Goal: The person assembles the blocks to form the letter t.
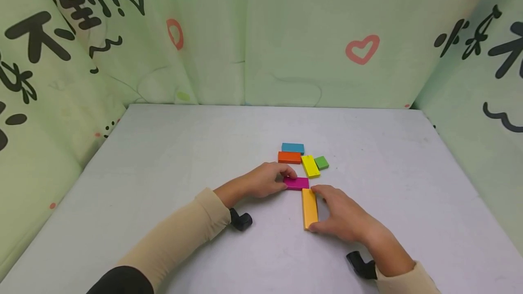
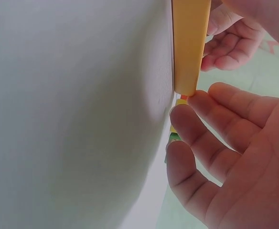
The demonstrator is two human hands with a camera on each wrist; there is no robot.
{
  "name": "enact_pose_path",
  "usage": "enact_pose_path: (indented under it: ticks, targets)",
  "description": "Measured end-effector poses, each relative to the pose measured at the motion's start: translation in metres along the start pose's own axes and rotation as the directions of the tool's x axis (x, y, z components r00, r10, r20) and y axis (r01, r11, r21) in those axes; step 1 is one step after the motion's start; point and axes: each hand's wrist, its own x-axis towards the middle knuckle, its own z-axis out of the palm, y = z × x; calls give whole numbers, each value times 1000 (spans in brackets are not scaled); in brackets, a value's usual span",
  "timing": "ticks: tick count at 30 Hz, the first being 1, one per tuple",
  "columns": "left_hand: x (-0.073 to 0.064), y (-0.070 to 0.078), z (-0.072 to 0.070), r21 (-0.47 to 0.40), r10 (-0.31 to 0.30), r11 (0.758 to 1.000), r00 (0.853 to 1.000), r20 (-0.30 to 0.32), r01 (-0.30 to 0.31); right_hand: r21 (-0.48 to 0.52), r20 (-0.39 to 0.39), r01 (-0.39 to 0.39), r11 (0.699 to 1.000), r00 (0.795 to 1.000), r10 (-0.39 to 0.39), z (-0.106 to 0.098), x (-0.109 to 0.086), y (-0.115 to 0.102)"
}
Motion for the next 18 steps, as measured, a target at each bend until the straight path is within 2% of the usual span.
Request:
enact_pose_path:
  ticks: [18]
  targets:
    - [4,3,4,1,26,1000,1000,7,-26,-10,-18,1,1000,1000,-1,0,-6,4]
